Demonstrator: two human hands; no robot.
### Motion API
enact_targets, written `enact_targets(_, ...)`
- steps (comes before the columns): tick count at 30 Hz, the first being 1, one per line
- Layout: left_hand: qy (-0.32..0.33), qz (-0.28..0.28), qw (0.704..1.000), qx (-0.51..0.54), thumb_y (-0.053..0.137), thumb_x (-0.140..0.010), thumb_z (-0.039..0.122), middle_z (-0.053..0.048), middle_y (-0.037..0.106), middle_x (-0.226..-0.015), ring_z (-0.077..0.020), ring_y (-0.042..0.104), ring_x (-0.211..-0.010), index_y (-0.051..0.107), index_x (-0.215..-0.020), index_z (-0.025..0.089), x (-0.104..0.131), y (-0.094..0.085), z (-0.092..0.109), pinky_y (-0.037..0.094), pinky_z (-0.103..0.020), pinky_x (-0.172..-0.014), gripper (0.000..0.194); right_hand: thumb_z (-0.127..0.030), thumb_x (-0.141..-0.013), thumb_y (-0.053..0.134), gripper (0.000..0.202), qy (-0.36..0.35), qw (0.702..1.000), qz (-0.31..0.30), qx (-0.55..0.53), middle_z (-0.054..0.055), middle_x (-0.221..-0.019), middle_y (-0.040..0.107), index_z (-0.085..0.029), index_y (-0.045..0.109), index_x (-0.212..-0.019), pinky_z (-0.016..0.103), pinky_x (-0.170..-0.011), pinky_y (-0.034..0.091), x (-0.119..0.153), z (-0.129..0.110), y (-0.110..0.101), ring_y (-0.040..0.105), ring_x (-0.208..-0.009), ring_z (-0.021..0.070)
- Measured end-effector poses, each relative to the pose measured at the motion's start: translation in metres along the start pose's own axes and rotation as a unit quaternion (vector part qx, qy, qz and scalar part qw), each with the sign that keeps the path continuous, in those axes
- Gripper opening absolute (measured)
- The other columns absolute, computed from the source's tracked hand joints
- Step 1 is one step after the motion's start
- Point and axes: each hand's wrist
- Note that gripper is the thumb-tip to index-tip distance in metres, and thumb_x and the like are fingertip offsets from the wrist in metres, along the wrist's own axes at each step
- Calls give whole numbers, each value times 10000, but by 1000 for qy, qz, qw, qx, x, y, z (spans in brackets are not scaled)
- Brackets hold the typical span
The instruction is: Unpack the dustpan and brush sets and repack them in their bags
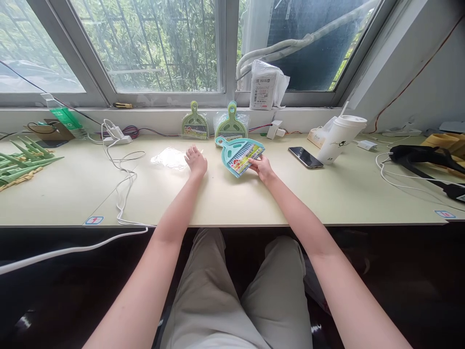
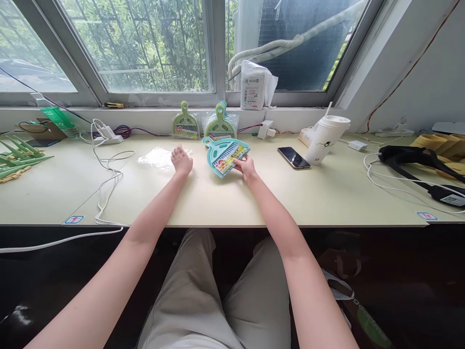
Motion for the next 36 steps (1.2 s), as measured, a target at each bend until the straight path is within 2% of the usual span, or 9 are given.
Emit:
enact_targets(5,50,-122,987,-95,429,-834,84,-170,580,-1347,-302,480,-1295,511,-1398,195,-6,4,-10,324,-442,-1085,581,-44,-703,715,316,5,1000,3,6,-7,-865,718,-219,574,-925,393,-929,602,-2,1,-1,736,-855,167)
enact_targets(9,93,-98,987,-92,479,-777,63,-116,710,-1080,-248,602,-1081,739,-984,214,-8,1,-6,345,-383,-1037,365,-43,-721,693,283,2,1000,1,11,-11,-853,718,-216,575,-911,389,-923,606,-2,1,-2,736,-821,157)
enact_targets(12,101,-76,990,-62,522,-688,33,-78,712,-775,-202,631,-858,699,-656,182,-6,-3,-1,314,-374,-1060,234,-43,-732,680,268,1,1000,-2,12,-13,-848,718,-217,578,-909,387,-908,613,-2,1,-2,734,-809,154)
enact_targets(16,92,-74,993,-7,523,-671,22,-80,694,-721,-227,635,-892,641,-530,185,-3,-7,4,324,-407,-1054,246,-45,-734,677,277,2,1000,3,13,-9,-863,720,-218,584,-930,389,-900,620,-1,0,-2,737,-848,169)
enact_targets(22,18,-94,992,81,503,-781,140,-104,721,-800,-281,643,-950,699,-677,202,-6,-13,6,458,-378,-842,231,-40,-718,704,303,7,1000,1,14,0,-876,723,-216,581,-931,400,-911,615,-1,0,-2,741,-866,182)
enact_targets(26,10,-40,999,25,478,-879,318,-145,693,-1121,-325,585,-1124,685,-1050,186,-4,-9,6,413,-435,-969,299,-31,-727,692,286,4,1000,-4,13,-3,-858,729,-213,583,-919,402,-915,611,-1,1,-2,742,-833,173)
enact_targets(29,36,-67,997,-33,591,-829,418,-196,567,-1348,-372,462,-1289,523,-1322,160,1,-2,5,352,-478,-1052,560,-27,-745,676,265,4,1000,-9,13,-7,-843,735,-208,589,-918,392,-916,610,-1,2,-3,741,-792,158)
enact_targets(32,48,-139,988,-56,559,-853,311,-219,532,-1381,-373,443,-1314,461,-1379,139,4,1,5,377,-471,-1031,562,-25,-747,679,265,10,1000,-11,11,-5,-849,741,-205,592,-921,381,-909,614,-2,2,-3,741,-776,154)
enact_targets(36,77,-163,981,-77,464,-829,67,-181,580,-1328,-316,522,-1252,536,-1317,181,6,-2,7,424,-398,-969,506,-29,-759,678,265,20,1000,-12,7,11,-894,754,-193,597,-952,360,-899,619,-4,5,-3,743,-782,152)
Point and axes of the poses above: each hand's wrist, its own x-axis away from the middle knuckle, its own y-axis out of the palm, z = x × y
